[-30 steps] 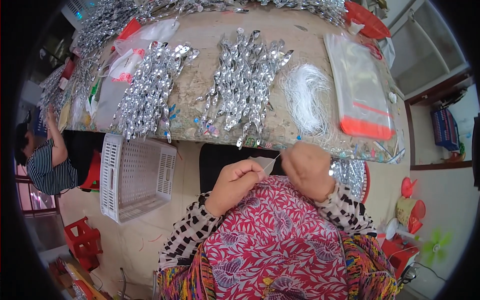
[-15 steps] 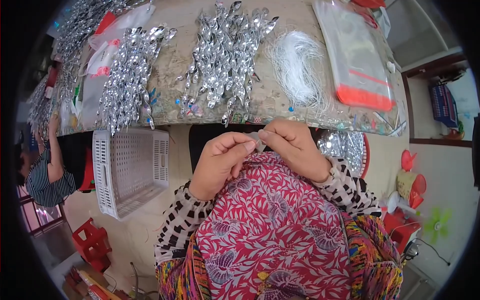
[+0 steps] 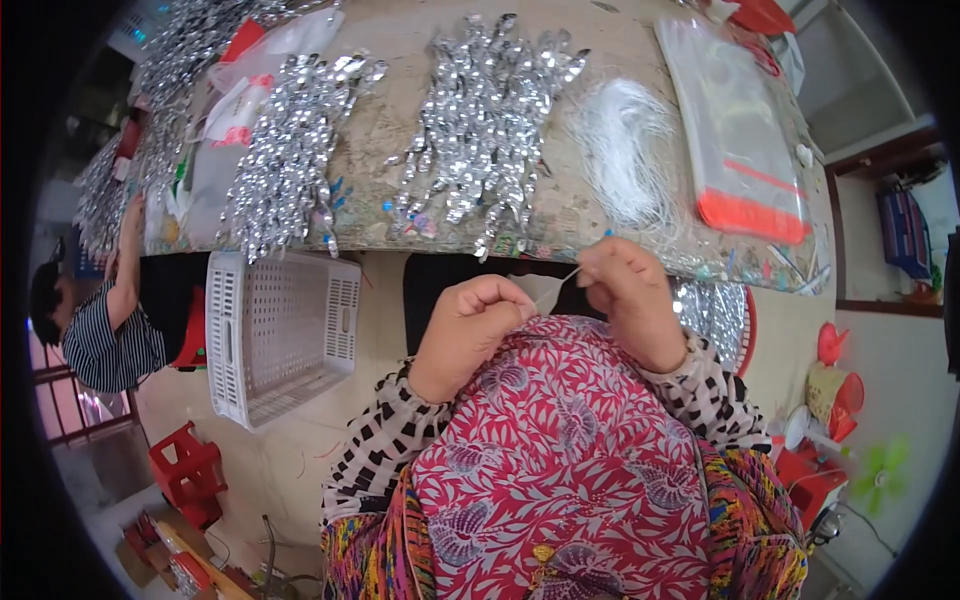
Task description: Assembling small silver decorative toy components onto a string at a factory workbench.
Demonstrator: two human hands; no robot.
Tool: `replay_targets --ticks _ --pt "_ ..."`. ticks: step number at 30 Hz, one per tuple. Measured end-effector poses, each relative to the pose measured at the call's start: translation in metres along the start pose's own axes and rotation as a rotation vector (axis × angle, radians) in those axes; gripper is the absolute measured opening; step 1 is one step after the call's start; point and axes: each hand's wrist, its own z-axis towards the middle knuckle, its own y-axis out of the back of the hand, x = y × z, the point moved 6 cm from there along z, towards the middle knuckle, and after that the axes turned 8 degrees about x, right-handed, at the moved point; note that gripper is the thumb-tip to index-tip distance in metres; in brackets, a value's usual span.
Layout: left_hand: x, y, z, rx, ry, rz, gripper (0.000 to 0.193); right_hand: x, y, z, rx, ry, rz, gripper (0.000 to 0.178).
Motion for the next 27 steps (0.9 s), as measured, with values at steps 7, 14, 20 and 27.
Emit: replay_targets --ticks 7,14,20,27 --pt "0.019 0.009 -0.009 0.177 0.034 0.337 0.017 0.013 0.006 0.002 -0.046 -0.010 0.136 0.016" --pt "0.028 0.044 -0.019 0.103 -0.087 0.755 0.025 0.016 0.010 0.010 -0.100 -0.001 0.211 0.019" --pt "0.037 0.096 -0.040 -0.124 0.118 0.365 0.029 0.010 0.004 0.018 0.107 -0.043 0.129 0.016" --pt "-0.101 0.188 -0.038 -0.645 -0.373 0.828 0.030 -0.008 -0.014 0.010 0.317 -0.209 -0.171 0.023"
